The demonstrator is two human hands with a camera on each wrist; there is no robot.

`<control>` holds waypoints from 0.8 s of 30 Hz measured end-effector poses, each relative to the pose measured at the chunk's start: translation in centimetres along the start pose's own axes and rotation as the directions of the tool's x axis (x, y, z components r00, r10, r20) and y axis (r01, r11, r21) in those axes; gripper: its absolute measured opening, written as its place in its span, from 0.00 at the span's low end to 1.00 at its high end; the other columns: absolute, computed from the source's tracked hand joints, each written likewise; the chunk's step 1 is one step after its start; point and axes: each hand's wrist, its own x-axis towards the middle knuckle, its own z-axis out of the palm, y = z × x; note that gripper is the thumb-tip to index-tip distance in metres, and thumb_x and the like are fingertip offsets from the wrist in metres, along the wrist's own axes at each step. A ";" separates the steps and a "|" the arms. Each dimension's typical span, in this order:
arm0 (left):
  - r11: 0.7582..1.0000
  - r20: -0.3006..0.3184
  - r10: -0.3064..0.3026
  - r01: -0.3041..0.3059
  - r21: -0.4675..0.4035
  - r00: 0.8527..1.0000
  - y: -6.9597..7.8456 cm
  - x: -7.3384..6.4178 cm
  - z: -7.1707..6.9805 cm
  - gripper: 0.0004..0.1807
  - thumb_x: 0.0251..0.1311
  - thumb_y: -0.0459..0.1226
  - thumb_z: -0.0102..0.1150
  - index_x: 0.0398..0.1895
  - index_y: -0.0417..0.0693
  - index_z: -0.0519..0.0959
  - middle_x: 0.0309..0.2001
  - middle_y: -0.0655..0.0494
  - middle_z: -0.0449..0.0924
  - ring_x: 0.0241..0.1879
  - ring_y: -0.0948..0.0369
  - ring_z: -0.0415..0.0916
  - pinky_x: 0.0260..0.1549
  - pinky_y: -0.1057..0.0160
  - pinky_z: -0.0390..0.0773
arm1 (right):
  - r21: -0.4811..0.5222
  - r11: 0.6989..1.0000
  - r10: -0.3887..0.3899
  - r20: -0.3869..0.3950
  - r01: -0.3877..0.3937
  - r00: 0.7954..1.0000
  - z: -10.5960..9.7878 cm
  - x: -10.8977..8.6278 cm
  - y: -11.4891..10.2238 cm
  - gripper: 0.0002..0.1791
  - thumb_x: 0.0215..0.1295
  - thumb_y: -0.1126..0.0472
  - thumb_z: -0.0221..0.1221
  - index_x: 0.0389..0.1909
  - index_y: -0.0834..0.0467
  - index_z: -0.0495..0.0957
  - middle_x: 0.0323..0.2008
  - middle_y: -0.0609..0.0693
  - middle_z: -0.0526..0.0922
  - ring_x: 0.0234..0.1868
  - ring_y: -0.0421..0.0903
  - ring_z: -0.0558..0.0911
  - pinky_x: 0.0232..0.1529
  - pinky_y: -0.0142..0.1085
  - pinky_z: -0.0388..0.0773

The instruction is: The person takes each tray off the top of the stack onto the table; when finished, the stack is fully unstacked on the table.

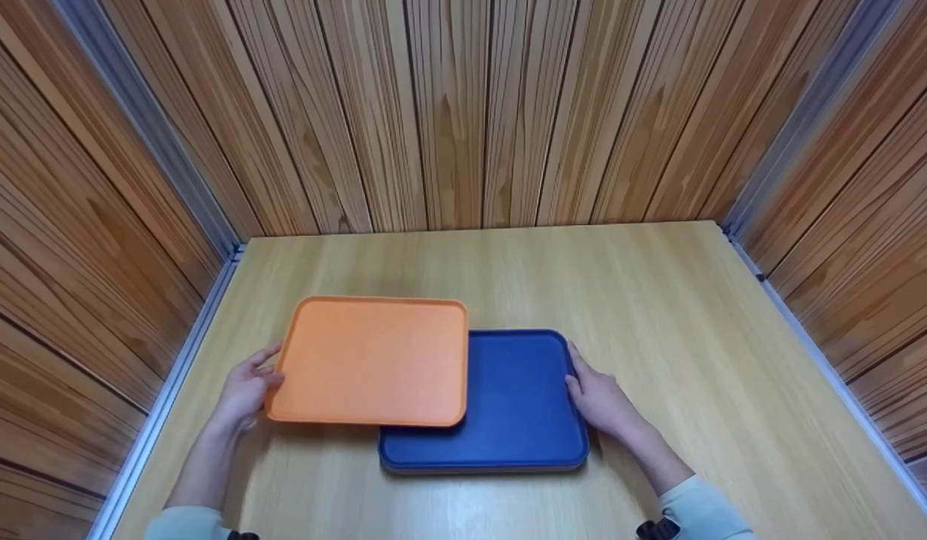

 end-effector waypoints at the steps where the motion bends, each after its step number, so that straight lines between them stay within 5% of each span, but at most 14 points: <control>1: 1.000 0.003 0.001 -0.001 -0.003 1.000 0.0 0.0 -0.5 0.34 0.72 0.23 0.41 0.80 0.37 0.50 0.62 0.31 0.73 0.44 0.57 0.84 0.41 0.54 0.85 | 0.001 1.000 -0.001 0.001 0.001 1.000 0.0 0.0 0.0 0.34 0.80 0.60 0.46 0.80 0.63 0.46 0.69 0.69 0.66 0.66 0.67 0.71 0.68 0.67 0.55; 6: 1.000 0.027 -0.018 0.019 -0.019 0.999 -0.2 0.2 -2.9 0.35 0.74 0.25 0.42 0.81 0.42 0.48 0.61 0.38 0.76 0.44 0.58 0.84 0.44 0.54 0.85 | 0.004 1.000 -0.008 -0.001 0.008 1.000 0.0 0.1 -0.1 0.34 0.80 0.60 0.46 0.80 0.63 0.46 0.70 0.69 0.65 0.66 0.67 0.71 0.68 0.67 0.55; 13: 0.991 -0.021 -0.112 0.114 0.077 0.993 -0.6 0.2 -4.9 0.35 0.76 0.29 0.43 0.82 0.48 0.48 0.75 0.28 0.52 0.45 0.62 0.82 0.44 0.58 0.84 | 0.009 1.000 -0.011 -0.003 0.011 1.000 0.0 0.1 -0.1 0.34 0.80 0.60 0.46 0.80 0.63 0.46 0.70 0.69 0.65 0.66 0.67 0.70 0.69 0.66 0.55; 20: 0.992 -0.056 -0.126 0.125 -0.032 0.990 -1.0 0.1 -6.8 0.37 0.73 0.26 0.42 0.82 0.44 0.46 0.66 0.35 0.66 0.40 0.61 0.82 0.41 0.57 0.85 | -0.020 0.999 -0.051 -0.034 0.051 0.998 0.1 0.2 -0.1 0.34 0.79 0.61 0.48 0.79 0.65 0.48 0.69 0.70 0.67 0.64 0.68 0.73 0.67 0.65 0.60; 24: 0.984 -0.085 -0.176 0.174 -0.037 0.981 -0.8 0.1 -8.0 0.37 0.74 0.27 0.42 0.82 0.47 0.44 0.72 0.31 0.56 0.40 0.63 0.81 0.43 0.58 0.85 | -0.017 0.998 -0.057 -0.051 0.056 0.997 0.2 0.1 -0.2 0.34 0.78 0.61 0.49 0.79 0.64 0.50 0.68 0.70 0.69 0.63 0.67 0.74 0.65 0.60 0.67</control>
